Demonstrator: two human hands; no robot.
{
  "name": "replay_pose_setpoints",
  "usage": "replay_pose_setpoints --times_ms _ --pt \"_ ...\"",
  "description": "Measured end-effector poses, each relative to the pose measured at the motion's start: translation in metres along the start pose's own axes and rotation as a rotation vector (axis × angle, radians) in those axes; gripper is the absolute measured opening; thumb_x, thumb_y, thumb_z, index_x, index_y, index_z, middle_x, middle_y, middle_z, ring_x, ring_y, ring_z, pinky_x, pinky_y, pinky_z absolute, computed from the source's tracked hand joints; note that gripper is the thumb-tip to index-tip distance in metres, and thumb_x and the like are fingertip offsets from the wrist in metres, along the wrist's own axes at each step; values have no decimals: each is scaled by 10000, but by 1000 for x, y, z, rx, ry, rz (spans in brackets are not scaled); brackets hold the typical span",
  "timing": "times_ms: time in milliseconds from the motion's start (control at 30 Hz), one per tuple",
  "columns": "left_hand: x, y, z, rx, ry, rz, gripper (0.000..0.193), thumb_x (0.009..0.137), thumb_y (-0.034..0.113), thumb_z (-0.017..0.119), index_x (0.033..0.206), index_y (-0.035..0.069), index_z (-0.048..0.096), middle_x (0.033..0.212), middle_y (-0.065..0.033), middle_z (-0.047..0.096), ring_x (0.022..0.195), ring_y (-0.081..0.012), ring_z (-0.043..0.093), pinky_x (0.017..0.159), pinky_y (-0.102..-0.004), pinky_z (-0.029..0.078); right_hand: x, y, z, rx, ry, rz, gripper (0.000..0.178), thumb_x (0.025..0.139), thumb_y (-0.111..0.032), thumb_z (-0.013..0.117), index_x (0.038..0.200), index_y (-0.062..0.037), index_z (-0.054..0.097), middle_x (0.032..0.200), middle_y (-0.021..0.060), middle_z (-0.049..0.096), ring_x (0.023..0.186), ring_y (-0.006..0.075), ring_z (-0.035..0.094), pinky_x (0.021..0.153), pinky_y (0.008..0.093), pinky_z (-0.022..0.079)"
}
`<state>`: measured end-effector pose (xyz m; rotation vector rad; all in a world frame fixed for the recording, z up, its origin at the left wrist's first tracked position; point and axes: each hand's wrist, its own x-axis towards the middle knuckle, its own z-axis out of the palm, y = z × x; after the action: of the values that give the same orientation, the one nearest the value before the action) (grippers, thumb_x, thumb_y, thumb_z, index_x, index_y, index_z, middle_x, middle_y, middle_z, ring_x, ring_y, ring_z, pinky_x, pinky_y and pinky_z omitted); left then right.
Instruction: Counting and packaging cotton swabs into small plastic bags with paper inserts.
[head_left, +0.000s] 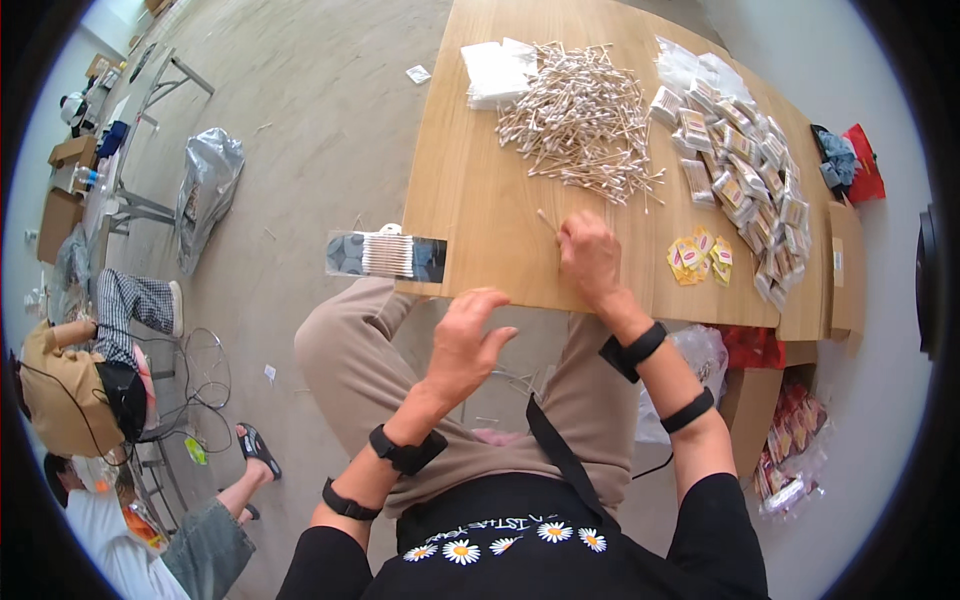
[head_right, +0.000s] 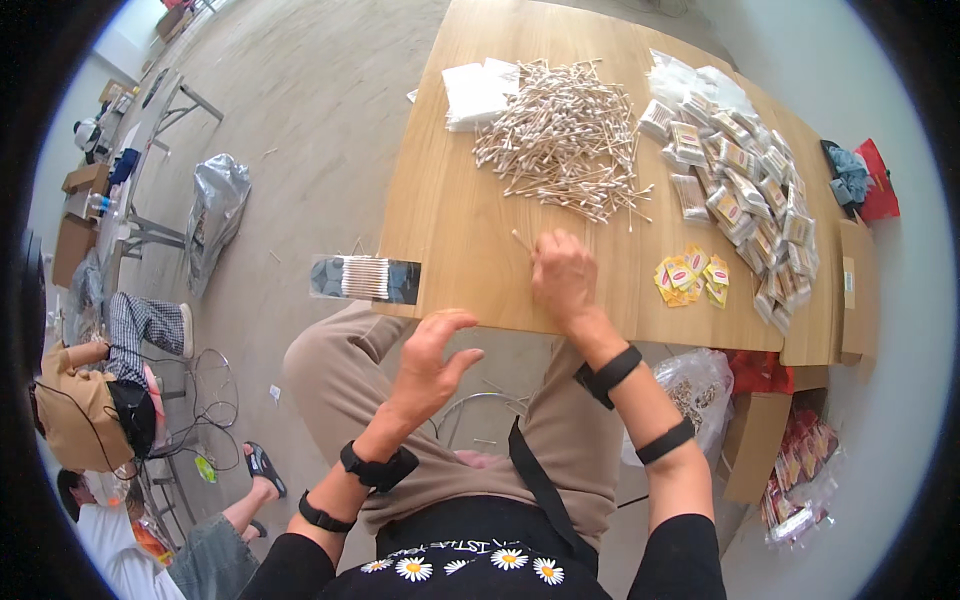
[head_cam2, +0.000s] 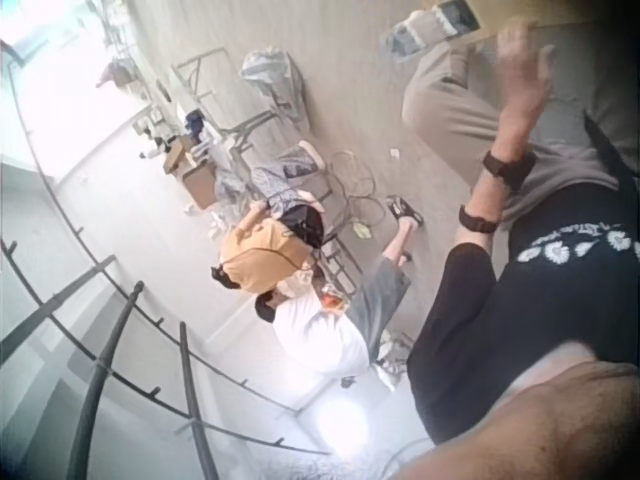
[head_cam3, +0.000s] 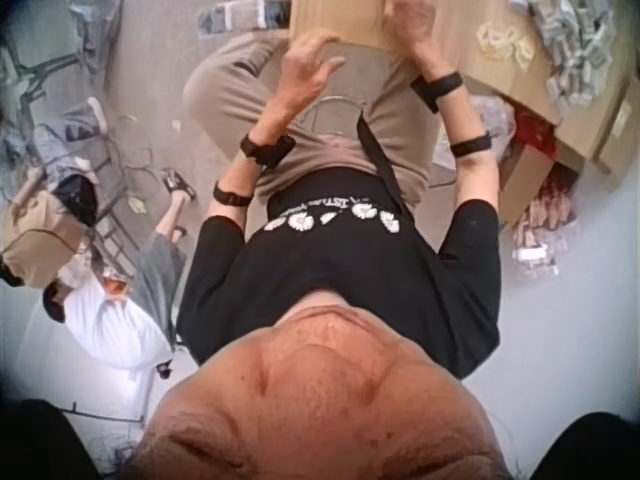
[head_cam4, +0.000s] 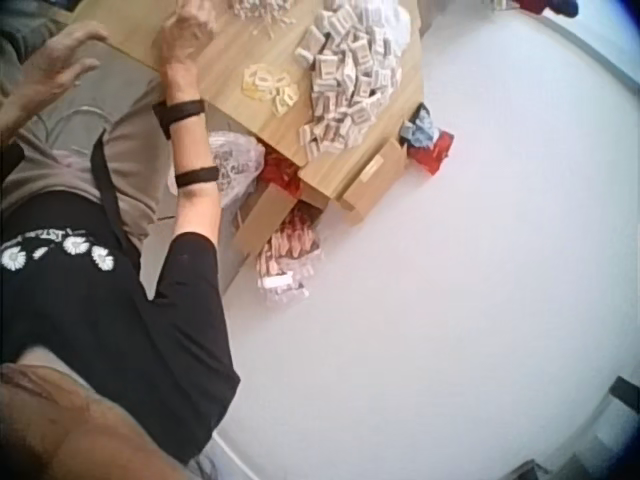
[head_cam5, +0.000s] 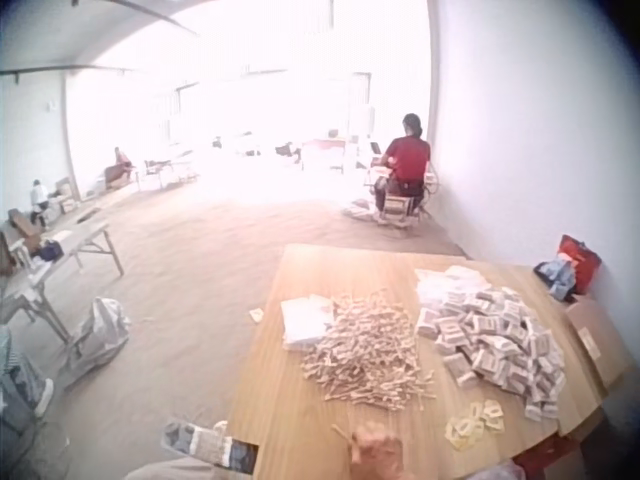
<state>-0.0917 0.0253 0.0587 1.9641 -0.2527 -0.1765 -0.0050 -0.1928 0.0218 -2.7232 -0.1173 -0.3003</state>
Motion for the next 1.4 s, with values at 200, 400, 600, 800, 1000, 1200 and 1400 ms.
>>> replay_pose_setpoints --times_ms 200,400,600,800,1000,1200,1400 --pt "26 -5 23 540 -71 355 787 711 194 826 1390 -8 484 1526 -162 401 1452 -325 323 1186 -494 253 -9 -5 -14 235 7 51 123 788 -81 698 892 -44 643 889 131 618 842 338 634 745 438 513" --pt "53 -17 29 700 -113 406 963 670 415 819 1447 -1 430 1573 -145 322 1475 -305 271 1195 -495 229 -25 5 -26 245 -111 79 80 813 -94 683 887 -75 661 943 131 611 827 335 642 716 431 520" --pt "56 -23 42 701 -131 394 1007 656 453 820 1466 24 403 1517 -135 384 1462 -303 291 1196 -502 225 -17 20 -23 141 -10 167 38 832 -102 674 863 -82 666 917 132 612 814 337 646 701 439 521" --pt "57 -21 42 717 -113 383 990 646 395 847 1449 10 416 1495 -165 398 1449 -318 307 1193 -507 232 -11 9 -15 170 42 80 81 834 -112 673 907 -77 672 929 137 624 817 348 644 706 447 519" --pt "25 -4 6 618 -89 364 860 669 225 862 1397 -13 471 1464 -193 436 1420 -350 352 1186 -505 251 -36 101 -65 -119 288 381 279 775 -219 760 967 -45 658 957 155 619 902 346 631 761 445 523" --pt "-1 1 1 562 -58 353 632 678 116 833 1239 -41 589 1378 -228 513 1349 -376 443 1160 -512 298 -50 174 -115 -192 342 670 442 726 -337 830 1026 -59 662 1009 159 623 925 333 638 788 434 527" --pt "-21 -1 -4 567 -56 310 552 693 83 808 1197 -22 609 1337 -212 542 1310 -375 478 1136 -534 319 -42 224 -119 -231 215 769 444 690 -298 837 1014 -47 667 1057 189 667 976 332 652 834 435 527"
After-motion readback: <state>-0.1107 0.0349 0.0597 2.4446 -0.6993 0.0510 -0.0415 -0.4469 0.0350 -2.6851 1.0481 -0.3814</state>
